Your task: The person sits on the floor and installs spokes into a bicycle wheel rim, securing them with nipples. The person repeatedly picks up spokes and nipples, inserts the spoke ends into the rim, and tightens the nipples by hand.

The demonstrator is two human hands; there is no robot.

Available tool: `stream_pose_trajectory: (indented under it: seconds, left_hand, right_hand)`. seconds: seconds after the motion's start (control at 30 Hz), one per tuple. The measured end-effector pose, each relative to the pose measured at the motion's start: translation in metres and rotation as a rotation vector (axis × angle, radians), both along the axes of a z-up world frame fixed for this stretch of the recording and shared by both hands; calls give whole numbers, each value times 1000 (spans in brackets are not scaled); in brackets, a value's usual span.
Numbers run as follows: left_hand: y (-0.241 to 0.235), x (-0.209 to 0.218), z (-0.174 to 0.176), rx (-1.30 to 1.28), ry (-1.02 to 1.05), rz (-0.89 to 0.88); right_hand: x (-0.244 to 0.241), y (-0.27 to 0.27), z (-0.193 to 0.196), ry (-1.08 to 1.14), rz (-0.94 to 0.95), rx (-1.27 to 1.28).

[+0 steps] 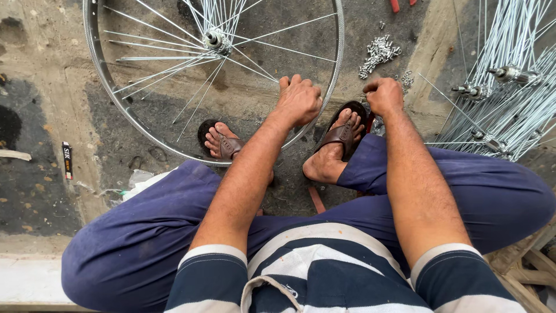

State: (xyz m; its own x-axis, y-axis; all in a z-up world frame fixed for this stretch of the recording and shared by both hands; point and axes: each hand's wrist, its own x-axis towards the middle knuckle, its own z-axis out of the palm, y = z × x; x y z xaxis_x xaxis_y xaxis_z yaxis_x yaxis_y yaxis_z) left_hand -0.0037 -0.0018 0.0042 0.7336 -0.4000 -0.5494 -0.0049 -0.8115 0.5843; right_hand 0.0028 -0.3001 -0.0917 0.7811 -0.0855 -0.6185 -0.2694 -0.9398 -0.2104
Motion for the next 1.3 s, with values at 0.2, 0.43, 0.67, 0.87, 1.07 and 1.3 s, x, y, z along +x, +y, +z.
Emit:
stream_pose_trajectory:
  seconds: [0.2,0.43,0.67,0.87,1.07,1.3]
  left_hand:
    - [-3,4,1,-12,144,33]
    - [0,5,-1,9,150,-3]
    - [-2,0,-6,22,78,-28]
    - [-7,-3,-17,26,-16,0]
    - [-23,-11,11,-515,-359,626]
    - [-28,-46,100,-773,-490,589]
  right_hand:
    - [7,16,20,192,44,-244]
    - [13,34,13,244,-2,-361]
    - [11,42,20,160,-123,-241]
    - [23,61,75,21,-458,431]
    - [19,72,155,96,-660,1085]
    - [-28,82,180,120,-808,1497]
